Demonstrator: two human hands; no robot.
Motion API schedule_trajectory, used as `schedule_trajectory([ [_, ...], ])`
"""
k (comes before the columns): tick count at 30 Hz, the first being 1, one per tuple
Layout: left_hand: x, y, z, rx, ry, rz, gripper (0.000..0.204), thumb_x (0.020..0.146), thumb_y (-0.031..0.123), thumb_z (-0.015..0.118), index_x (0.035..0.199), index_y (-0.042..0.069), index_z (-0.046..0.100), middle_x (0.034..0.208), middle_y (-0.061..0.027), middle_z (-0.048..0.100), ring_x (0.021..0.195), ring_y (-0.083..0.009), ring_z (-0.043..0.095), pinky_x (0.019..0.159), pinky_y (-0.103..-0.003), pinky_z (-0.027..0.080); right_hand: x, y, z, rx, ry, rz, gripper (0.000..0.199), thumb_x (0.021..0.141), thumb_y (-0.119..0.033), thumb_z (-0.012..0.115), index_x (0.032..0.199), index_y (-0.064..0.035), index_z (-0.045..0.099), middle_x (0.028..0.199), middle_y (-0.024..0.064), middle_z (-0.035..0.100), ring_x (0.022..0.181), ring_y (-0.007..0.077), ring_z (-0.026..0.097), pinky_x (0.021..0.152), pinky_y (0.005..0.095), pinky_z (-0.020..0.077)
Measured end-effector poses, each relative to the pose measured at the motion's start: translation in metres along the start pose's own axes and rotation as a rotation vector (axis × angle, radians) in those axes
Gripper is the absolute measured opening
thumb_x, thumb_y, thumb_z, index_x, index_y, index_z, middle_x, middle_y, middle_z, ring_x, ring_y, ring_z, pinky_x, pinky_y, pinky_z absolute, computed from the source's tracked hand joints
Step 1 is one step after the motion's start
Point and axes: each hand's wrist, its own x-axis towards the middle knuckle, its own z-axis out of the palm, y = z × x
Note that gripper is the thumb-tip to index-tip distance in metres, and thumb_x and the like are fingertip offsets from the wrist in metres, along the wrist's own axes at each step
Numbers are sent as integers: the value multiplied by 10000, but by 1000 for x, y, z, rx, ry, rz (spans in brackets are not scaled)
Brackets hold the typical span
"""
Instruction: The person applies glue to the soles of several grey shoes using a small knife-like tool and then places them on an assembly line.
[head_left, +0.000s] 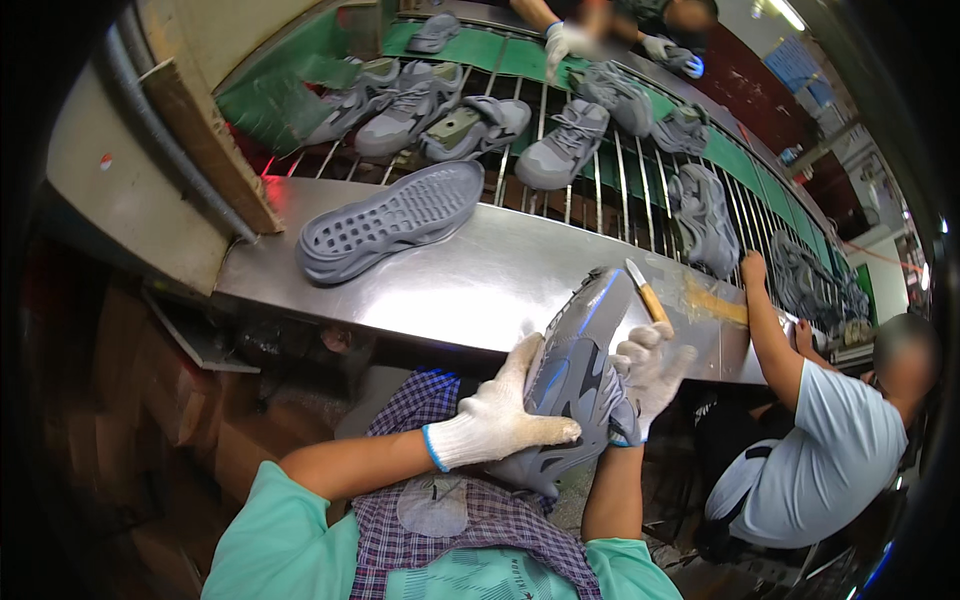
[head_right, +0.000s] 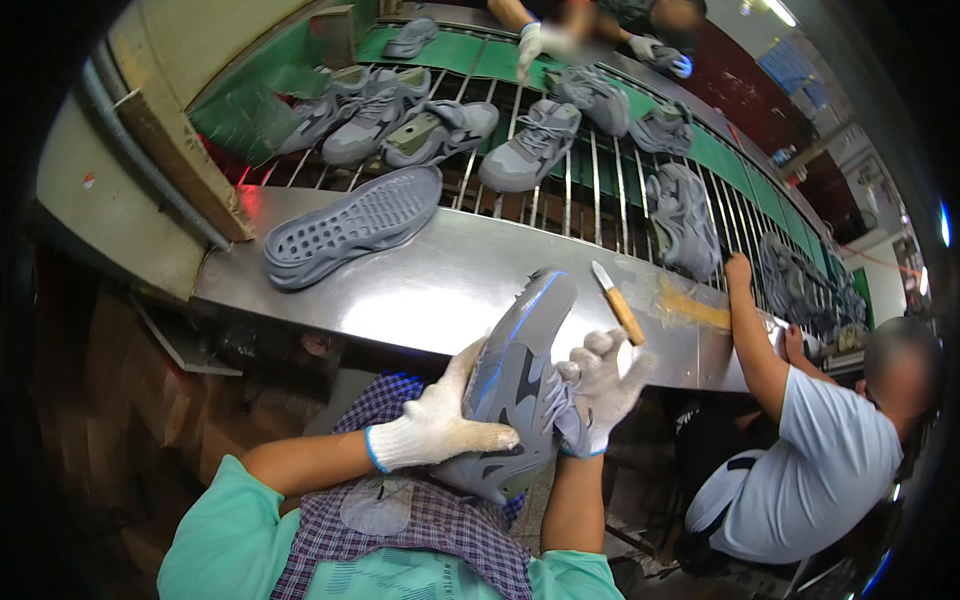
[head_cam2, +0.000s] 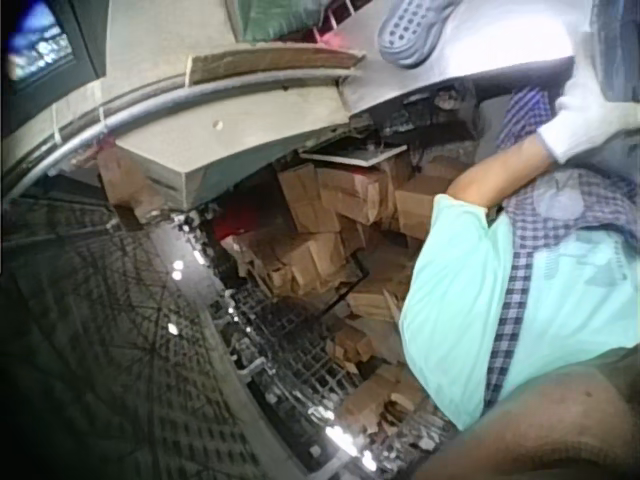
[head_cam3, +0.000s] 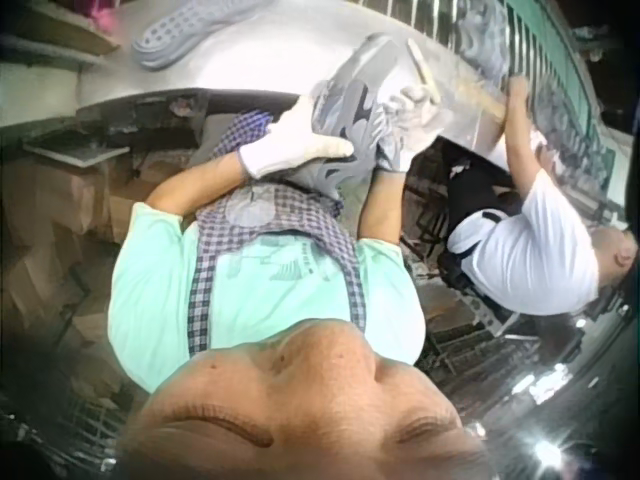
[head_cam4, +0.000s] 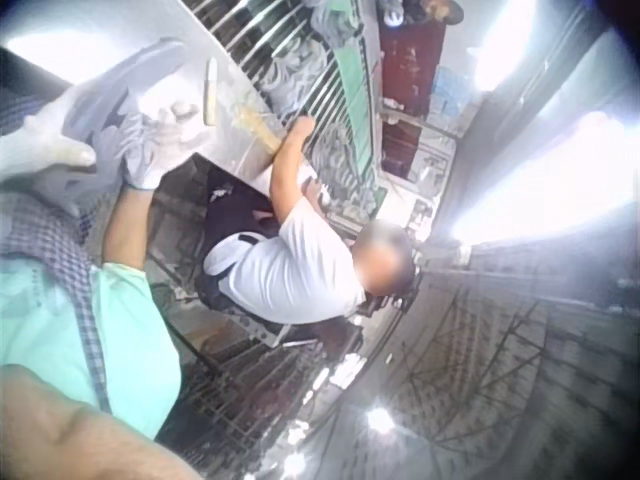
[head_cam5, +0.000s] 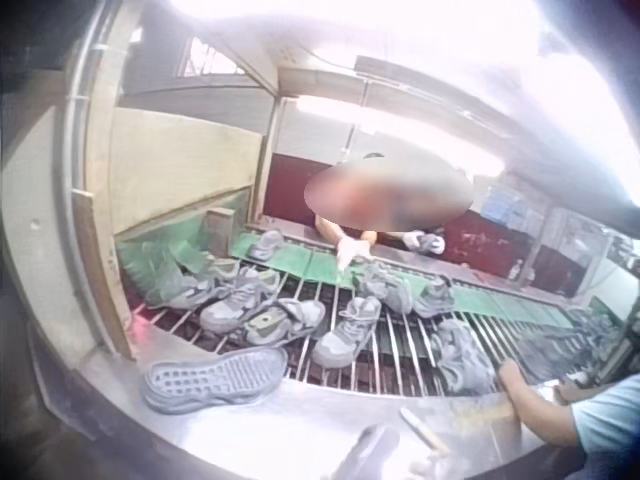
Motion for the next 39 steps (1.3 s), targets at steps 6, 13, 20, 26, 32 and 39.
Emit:
schedule_trajectory([
  [6, -18, 48, -13, 327, -76, 43, 1280, 800, 606, 874, 1647, -74, 196, 1554, -381, 444, 1442, -480, 499, 1211, -512, 423, -38, 67, -2, -259, 623, 171, 762, 1089, -630, 443, 1475, 18, 550, 1323, 210, 679, 1169, 343, 687, 1090, 493, 546],
  [13, 78, 73, -136, 1012, 542, 873, 530, 937, 317, 764, 1351, 10, 643, 1378, -224, 640, 1274, -391, 641, 1083, -467, 531, -75, 78, -42, 39, 190, 311, 953, 925, -817, 593, 1434, -11, 574, 1177, 232, 692, 1067, 396, 714, 1009, 587, 573],
  [20, 155, 62, -215, 1296, 506, -90, 943, 899, 537, 772, 1637, 90, 391, 1522, -238, 541, 1341, -460, 614, 1116, -493, 532, -64, 92, -45, 330, -108, 363, 782, 929, -433, 826, 1496, -6, 499, 1268, 249, 676, 1174, 413, 708, 1041, 584, 565],
  [26, 155, 62, -188, 1494, 140, -136, 762, 924, 628, 695, 1505, 148, 587, 1428, -221, 636, 1276, -397, 669, 1062, -518, 551, -63, 85, -39, 414, 41, 363, 627, 954, -368, 821, 1407, -54, 521, 1183, 179, 651, 1143, 375, 702, 1039, 568, 569],
  [32, 137, 66, -191, 1390, -2, -206, 613, 879, 559, 794, 1158, 27, 668, 1174, -215, 719, 1075, -380, 717, 911, -462, 568, -65, 82, -47, 454, -44, 382, 583, 985, -360, 786, 1415, -73, 516, 1228, 175, 639, 1165, 379, 686, 1055, 572, 556],
  [39, 115, 16, -238, 201, 284, -69, 531, 956, 341, 770, 1304, -33, 626, 1193, -131, 723, 1067, -220, 706, 941, -380, 575, -64, 83, -42, 493, -60, 397, 659, 991, -383, 766, 1478, -51, 471, 1256, 174, 618, 1191, 373, 659, 1078, 572, 525],
])
